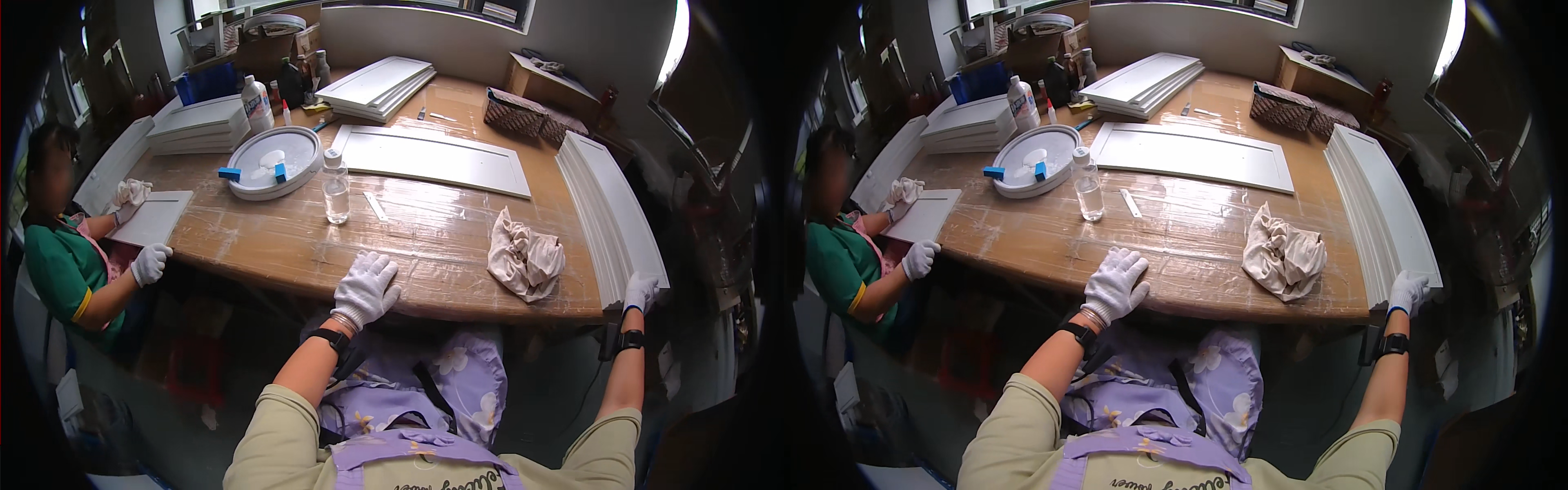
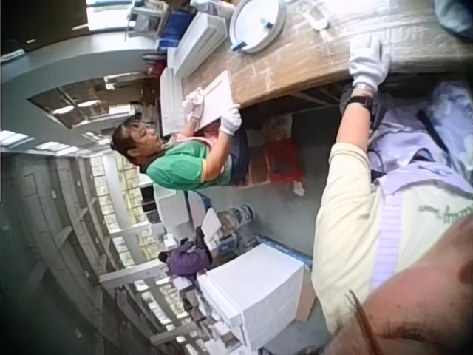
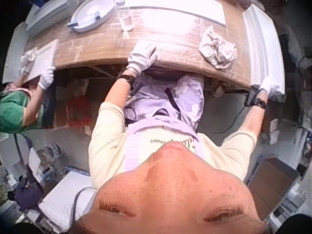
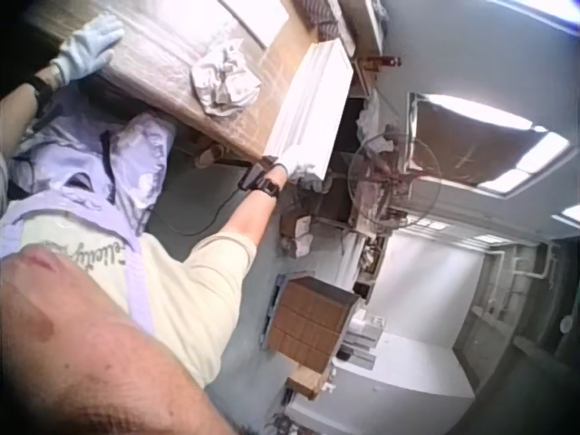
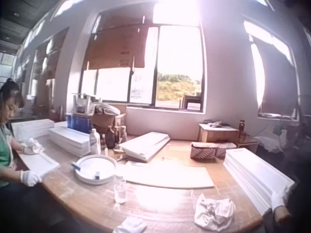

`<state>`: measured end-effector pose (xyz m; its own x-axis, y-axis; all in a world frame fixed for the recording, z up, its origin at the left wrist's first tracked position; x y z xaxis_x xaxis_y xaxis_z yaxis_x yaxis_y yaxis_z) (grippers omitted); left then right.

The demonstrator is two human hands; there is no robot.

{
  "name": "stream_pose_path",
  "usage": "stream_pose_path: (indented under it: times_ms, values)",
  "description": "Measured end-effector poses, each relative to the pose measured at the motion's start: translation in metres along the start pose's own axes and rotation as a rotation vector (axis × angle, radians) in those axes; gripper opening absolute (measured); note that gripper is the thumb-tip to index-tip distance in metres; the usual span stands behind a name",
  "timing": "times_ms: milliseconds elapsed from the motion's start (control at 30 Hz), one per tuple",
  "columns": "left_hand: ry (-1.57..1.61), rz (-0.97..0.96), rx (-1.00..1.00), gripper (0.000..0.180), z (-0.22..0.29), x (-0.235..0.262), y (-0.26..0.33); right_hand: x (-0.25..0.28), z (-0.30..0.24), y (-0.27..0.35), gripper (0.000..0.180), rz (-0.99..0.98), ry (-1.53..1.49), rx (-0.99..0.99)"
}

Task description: Cleaning and inspecting white furniture panels using a cloth and a scraper.

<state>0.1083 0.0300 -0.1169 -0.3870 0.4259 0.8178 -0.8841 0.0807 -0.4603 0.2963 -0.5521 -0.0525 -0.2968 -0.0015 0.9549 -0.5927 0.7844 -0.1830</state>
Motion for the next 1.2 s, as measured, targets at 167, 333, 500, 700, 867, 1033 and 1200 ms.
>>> stream_pose_path:
  times_ms: [167, 333, 500, 700, 867, 1033, 1200]
  values:
    - [0.074, -0.029, -0.081, 0.045, 0.014, -0.026, -0.015, 0.007, 0.011, 0.010, 0.065, 0.632, 0.076, 0.566]
    - [0.112, 0.007, -0.090, 0.042, 0.003, -0.026, -0.013, 0.018, -0.058, 0.097, 0.069, 0.178, 0.060, 0.753]
    - [0.372, 0.084, -0.065, 0.029, -0.010, -0.019, -0.017, 0.010, -0.097, 0.139, 0.075, 0.018, 0.113, 0.820]
    - [0.882, 0.113, 0.268, 0.021, -0.029, -0.014, -0.012, 0.021, -0.142, 0.172, 0.079, -0.226, 0.206, 0.823]
    - [1.213, 0.198, 0.359, 0.026, -0.040, -0.013, -0.009, 0.008, -0.156, 0.184, 0.084, -0.376, 0.208, 0.842]
    - [1.596, 0.289, 0.522, 0.031, -0.049, -0.012, 0.005, -0.032, -0.156, 0.185, 0.077, -0.198, 0.413, 0.930]
    - [1.493, 0.567, 0.660, 0.034, -0.090, 0.029, -0.002, -0.060, -0.151, 0.122, 0.044, -0.046, 0.282, 0.785]
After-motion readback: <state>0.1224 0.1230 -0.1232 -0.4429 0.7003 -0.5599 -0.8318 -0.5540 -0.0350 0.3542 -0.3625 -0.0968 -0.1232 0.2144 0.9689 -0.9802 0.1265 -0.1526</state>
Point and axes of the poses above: each hand's wrist, its own y-axis away from the middle knuckle, its own x-axis out of the back of the hand, z = x × y, the point moved 2 cm from there along -y, towards the middle knuckle, and after that the axes turned 11 degrees about y, right-handed, at the moved point
